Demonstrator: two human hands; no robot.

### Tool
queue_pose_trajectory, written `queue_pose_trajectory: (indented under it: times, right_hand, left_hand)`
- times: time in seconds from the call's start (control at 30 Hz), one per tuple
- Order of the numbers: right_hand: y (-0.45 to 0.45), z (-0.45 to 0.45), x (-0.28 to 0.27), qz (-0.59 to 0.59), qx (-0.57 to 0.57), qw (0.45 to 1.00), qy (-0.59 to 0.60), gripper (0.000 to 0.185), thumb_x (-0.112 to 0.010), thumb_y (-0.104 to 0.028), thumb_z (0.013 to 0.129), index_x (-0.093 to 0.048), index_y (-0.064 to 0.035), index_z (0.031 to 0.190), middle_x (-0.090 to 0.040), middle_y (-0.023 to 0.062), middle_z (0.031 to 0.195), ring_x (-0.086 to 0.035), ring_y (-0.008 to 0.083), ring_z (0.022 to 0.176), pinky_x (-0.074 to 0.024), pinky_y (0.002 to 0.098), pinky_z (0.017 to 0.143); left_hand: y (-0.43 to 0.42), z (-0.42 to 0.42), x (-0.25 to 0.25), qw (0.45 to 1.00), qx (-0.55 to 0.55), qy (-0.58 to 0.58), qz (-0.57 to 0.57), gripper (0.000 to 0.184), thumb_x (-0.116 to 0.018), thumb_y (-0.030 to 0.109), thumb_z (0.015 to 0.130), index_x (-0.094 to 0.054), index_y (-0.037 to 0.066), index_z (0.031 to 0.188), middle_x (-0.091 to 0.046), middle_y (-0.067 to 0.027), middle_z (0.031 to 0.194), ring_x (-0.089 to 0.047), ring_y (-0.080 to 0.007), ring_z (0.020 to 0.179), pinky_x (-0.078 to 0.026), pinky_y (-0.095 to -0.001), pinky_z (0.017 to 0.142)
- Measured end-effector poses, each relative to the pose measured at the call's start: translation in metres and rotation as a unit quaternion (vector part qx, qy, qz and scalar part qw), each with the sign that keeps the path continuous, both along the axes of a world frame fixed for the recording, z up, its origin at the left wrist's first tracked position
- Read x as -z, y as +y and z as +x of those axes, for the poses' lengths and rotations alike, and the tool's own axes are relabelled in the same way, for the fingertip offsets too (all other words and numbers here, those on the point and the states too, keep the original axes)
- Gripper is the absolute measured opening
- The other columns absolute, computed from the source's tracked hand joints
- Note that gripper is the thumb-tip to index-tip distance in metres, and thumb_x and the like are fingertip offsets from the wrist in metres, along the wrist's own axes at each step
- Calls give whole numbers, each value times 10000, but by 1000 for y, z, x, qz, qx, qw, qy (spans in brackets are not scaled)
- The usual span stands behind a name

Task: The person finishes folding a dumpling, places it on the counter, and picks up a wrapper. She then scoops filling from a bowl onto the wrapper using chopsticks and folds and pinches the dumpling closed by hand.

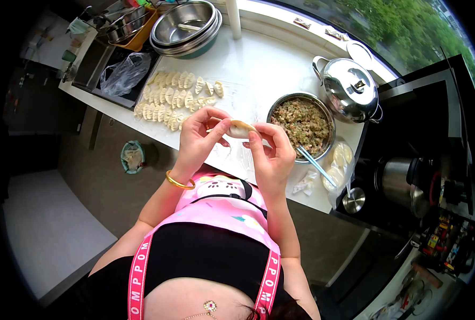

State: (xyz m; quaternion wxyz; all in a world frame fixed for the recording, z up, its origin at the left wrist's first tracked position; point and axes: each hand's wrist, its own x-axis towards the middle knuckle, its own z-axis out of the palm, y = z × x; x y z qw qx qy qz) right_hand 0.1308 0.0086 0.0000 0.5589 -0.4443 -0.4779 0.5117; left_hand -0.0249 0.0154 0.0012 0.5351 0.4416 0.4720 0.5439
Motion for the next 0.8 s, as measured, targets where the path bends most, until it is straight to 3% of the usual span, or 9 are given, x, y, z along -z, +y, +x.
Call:
queue_pose_trajectory:
  times: [0.17,0.23,0.4,0.53,0.8]
  right_hand:
    - [1,1,5,4,13,1000,-23,69,-657,21,871,-632,58,923,-606,81,910,-648,142,838,-592,254,652]
    - [2,-1,4,10,15,999,-28,57,-671,21,857,-641,45,899,-607,81,891,-645,138,810,-583,248,628]
    - [1,-8,-1,111,110,970,-188,110,-727,28,782,-651,4,858,-594,87,831,-609,160,723,-516,259,577]
    - [0,-7,-3,152,97,957,-226,122,-738,32,761,-653,-5,840,-591,80,812,-588,164,708,-484,269,597]
    - [6,-2,1,157,42,972,-167,140,-740,37,750,-676,-21,860,-602,78,817,-581,177,717,-479,283,645]
  left_hand:
    - [-3,3,-7,999,14,30,7,134,-691,80,874,-664,3,980,-636,-54,943,-658,-96,743,-561,-209,555]
    - [-2,1,-7,993,39,112,18,133,-695,46,866,-672,-17,981,-588,-72,992,-650,-94,726,-547,-189,543]
    - [-3,9,-2,980,-23,175,93,80,-714,9,829,-691,-10,903,-597,-65,950,-645,-88,677,-533,-189,525]
    - [-5,10,-7,948,-49,272,158,111,-715,-29,793,-696,-1,899,-611,-65,941,-645,-96,680,-542,-190,523]
    - [-9,3,-11,964,-3,211,159,148,-673,-31,810,-716,41,932,-633,-74,931,-677,-148,762,-576,-234,544]
